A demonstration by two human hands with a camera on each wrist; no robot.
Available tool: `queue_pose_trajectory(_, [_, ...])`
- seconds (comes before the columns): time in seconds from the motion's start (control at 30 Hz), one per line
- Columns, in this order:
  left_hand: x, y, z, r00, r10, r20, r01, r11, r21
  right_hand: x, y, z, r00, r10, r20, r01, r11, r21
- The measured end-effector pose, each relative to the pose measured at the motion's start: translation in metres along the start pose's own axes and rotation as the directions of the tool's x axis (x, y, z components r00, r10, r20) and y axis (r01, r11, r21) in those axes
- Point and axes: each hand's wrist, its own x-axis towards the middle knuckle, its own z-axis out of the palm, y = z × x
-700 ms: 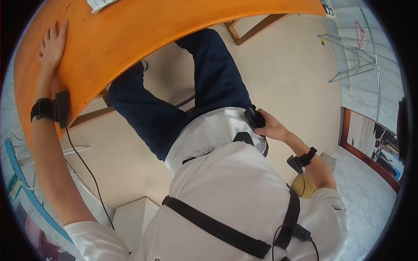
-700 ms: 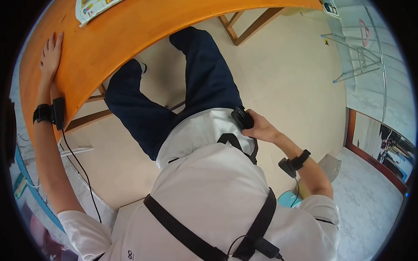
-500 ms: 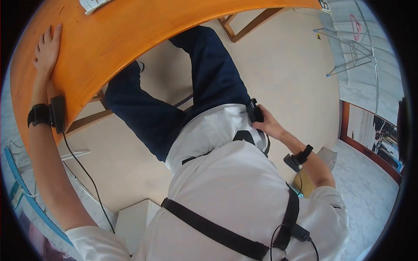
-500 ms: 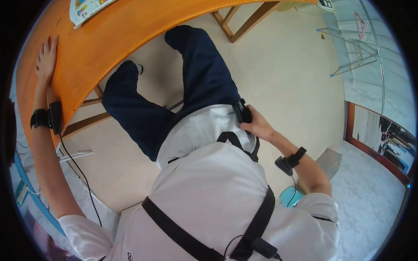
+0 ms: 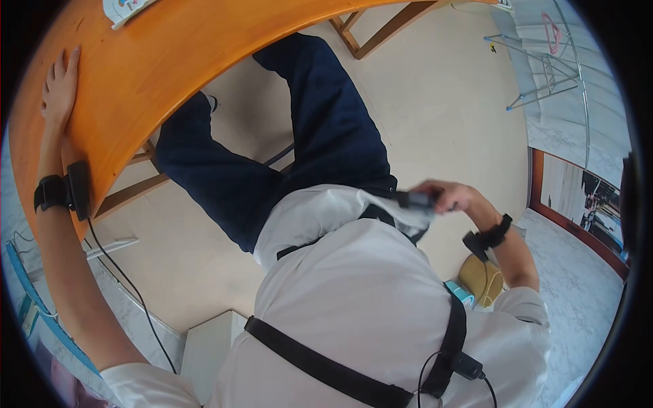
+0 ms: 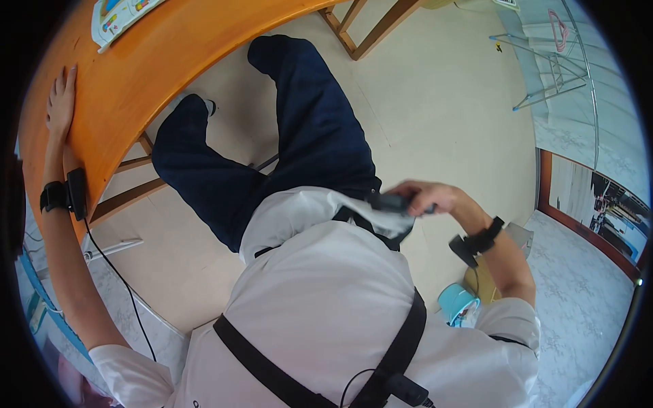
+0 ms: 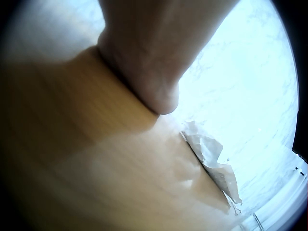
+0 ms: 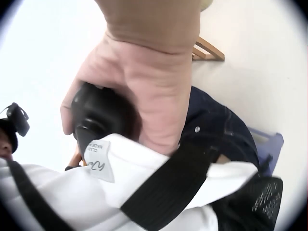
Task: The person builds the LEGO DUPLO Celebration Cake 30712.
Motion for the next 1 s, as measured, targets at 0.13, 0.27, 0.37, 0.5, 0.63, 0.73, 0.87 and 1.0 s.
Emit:
queue_pose_trajectory(0.13, [0.009,-0.02,0.03,0.986,0.111,-0.124,-0.102,0.991,0.082,-0.03,0.046,0.012,0.995,0.101,0.018,-0.103,0.981,0.167])
queue_pose_trajectory(0.27, [0.009,-0.018,0.019,0.982,0.166,-0.09,-0.145,0.967,0.207,-0.01,0.043,0.036,0.916,-0.004,-0.4,0.014,1.0,0.022])
queue_pose_trajectory(0.37, [0.01,-0.019,0.017,0.996,0.09,0.0,-0.087,0.97,0.227,0.007,0.028,0.039,0.926,-0.143,-0.351,-0.046,0.877,-0.479])
queue_pose_trajectory(0.5, [0.011,-0.014,0.012,0.999,0.049,-0.009,-0.049,0.997,0.058,0.031,-0.024,0.053,0.986,-0.071,-0.153,-0.076,0.62,-0.781])
queue_pose_trajectory(0.63, [0.011,-0.01,0.009,0.995,0.094,0.027,-0.097,0.973,0.21,0.048,-0.065,0.073,0.989,0.098,-0.108,-0.139,0.408,-0.902])
queue_pose_trajectory(0.73, [0.011,0.01,0.003,0.999,-0.039,0.011,0.04,0.997,-0.06,0.062,-0.067,0.083,0.956,0.191,-0.222,-0.274,0.313,-0.909])
queue_pose_trajectory(0.87, [0.008,0.012,-0.011,0.999,-0.022,0.028,0.028,0.974,-0.226,0.071,-0.068,0.101,0.92,0.138,-0.367,-0.391,0.276,-0.878])
queue_pose_trajectory(1.0, [0.011,0.015,-0.009,0.989,-0.124,0.081,0.142,0.949,-0.282,0.067,-0.048,0.113,0.864,-0.022,-0.503,-0.495,0.139,-0.858])
